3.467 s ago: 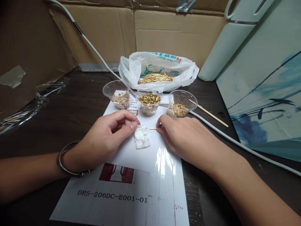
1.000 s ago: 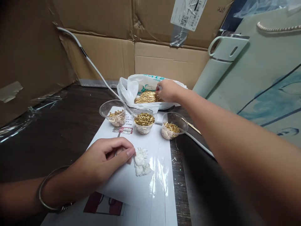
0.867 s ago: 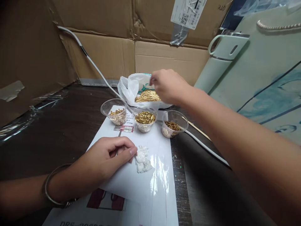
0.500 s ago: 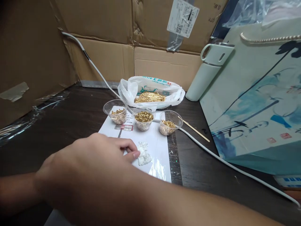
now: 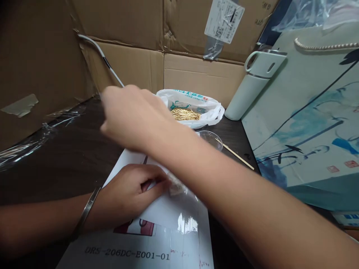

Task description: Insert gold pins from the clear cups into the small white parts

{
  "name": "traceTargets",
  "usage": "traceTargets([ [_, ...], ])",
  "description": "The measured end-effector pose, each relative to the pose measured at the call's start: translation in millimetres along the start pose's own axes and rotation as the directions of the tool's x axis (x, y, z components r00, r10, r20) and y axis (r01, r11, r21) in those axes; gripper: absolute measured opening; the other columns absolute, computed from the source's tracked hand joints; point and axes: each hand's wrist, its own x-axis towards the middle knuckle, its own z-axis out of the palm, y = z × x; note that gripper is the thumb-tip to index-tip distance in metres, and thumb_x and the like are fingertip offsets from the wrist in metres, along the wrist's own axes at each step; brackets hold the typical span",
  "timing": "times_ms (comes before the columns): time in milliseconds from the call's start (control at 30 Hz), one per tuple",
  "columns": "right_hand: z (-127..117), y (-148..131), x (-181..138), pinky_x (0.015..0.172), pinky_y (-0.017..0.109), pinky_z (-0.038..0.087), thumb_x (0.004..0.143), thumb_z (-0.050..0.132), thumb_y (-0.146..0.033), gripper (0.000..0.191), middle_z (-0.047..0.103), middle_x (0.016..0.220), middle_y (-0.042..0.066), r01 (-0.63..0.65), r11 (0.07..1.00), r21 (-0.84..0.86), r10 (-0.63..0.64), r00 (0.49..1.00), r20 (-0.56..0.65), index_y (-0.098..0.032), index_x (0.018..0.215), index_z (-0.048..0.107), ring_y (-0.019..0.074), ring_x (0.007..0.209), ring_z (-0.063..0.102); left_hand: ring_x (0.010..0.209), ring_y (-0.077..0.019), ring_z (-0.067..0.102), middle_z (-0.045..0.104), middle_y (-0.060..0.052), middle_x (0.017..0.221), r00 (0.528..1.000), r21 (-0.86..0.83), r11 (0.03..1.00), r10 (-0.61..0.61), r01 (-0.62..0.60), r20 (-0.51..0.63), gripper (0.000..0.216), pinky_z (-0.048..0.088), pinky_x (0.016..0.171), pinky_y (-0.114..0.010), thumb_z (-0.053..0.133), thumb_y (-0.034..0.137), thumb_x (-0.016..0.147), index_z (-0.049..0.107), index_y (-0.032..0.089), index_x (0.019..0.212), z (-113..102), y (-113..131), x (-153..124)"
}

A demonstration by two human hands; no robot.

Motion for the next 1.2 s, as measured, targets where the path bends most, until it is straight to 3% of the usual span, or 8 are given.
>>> traceTargets([
  [100,9,25,23,0.051,0.030,0.043,0.068,0.064,-0.018,0.002,0.062,0.062,0.006,-0.032,0.997,-0.068,0.041,0.990,0.136,-0.019,0.069,0.066,0.0221,0.063,0.062,0.062,-0.0135,0.053,0.064,0.001,0.067,0.997,0.134,0.991,0.014,-0.023,0.070,0.028,0.032,0.056,-0.025,0.047,0.036,0.087,0.066,0.021,0.073,1,2,1],
  [333,24,21,48,0.052,0.037,0.048,0.056,0.072,-0.011,0.024,0.049,0.045,0.001,-0.087,0.963,-0.254,0.191,0.888,0.419,-0.016,0.045,0.052,0.0264,0.059,0.064,0.060,-0.0123,0.051,0.063,0.002,0.067,0.997,0.190,0.982,0.004,-0.019,0.076,0.027,0.029,0.054,-0.024,0.046,0.036,0.087,0.064,0.022,0.074,1,0,0],
  [500,26,25,41,0.050,0.031,0.047,0.061,0.063,-0.006,0.019,0.051,0.048,0.002,-0.050,0.978,-0.202,0.108,0.950,0.292,-0.017,0.052,0.051,0.0221,0.057,0.063,0.065,-0.0131,0.052,0.065,0.002,0.075,0.998,0.153,0.988,0.005,-0.013,0.058,0.024,0.032,0.058,-0.025,0.047,0.035,0.086,0.065,0.022,0.078,0,1,0],
  [700,16,29,24,0.053,0.032,0.045,0.065,0.063,-0.010,0.009,0.059,0.058,0.005,-0.097,0.990,-0.105,0.098,0.995,-0.001,-0.018,0.065,0.063,0.0235,0.063,0.062,0.070,-0.0145,0.053,0.064,0.001,0.078,1.000,0.133,0.991,-0.001,-0.002,0.021,0.018,0.034,0.059,-0.025,0.052,0.033,0.084,0.065,0.021,0.081,1,2,2],
  [833,-4,15,-17,0.059,0.031,0.044,0.075,0.062,-0.021,0.007,0.062,0.067,0.004,-0.178,0.981,0.072,0.192,0.939,-0.286,-0.018,0.075,0.068,0.0232,0.073,0.063,0.072,-0.0146,0.053,0.063,0.001,0.080,1.000,0.115,0.993,-0.005,0.008,-0.020,0.013,0.035,0.060,-0.025,0.055,0.031,0.082,0.063,0.022,0.089,3,0,2],
  [900,-7,9,-44,0.057,0.028,0.043,0.080,0.059,-0.029,0.017,0.060,0.064,0.003,-0.246,0.933,0.261,0.327,0.883,-0.337,-0.017,0.074,0.069,0.0196,0.070,0.063,0.070,-0.0135,0.052,0.062,0.001,0.082,0.999,0.083,0.996,-0.019,0.023,-0.042,0.017,0.036,0.060,-0.025,0.054,0.034,0.084,0.060,0.023,0.094,4,-2,2],
  [1033,10,9,-86,0.050,0.023,0.041,0.077,0.065,-0.033,0.016,0.065,0.065,0.000,-0.353,0.713,0.606,0.579,0.783,-0.226,-0.019,0.073,0.071,0.0117,0.058,0.057,0.060,-0.0094,0.046,0.061,0.003,0.083,0.995,-0.034,0.996,-0.080,0.079,-0.057,0.021,0.036,0.057,-0.024,0.047,0.038,0.089,0.055,0.025,0.103,4,-3,2],
  [1200,32,19,-101,0.046,0.020,0.038,0.073,0.068,-0.028,0.009,0.066,0.060,-0.002,-0.443,0.537,0.718,0.639,0.769,-0.004,-0.020,0.071,0.073,0.0084,0.052,0.055,0.062,-0.0072,0.047,0.060,0.004,0.083,0.996,-0.215,0.974,-0.083,0.073,-0.037,0.022,0.039,0.058,-0.021,0.043,0.039,0.092,0.057,0.025,0.103,5,-3,3],
])
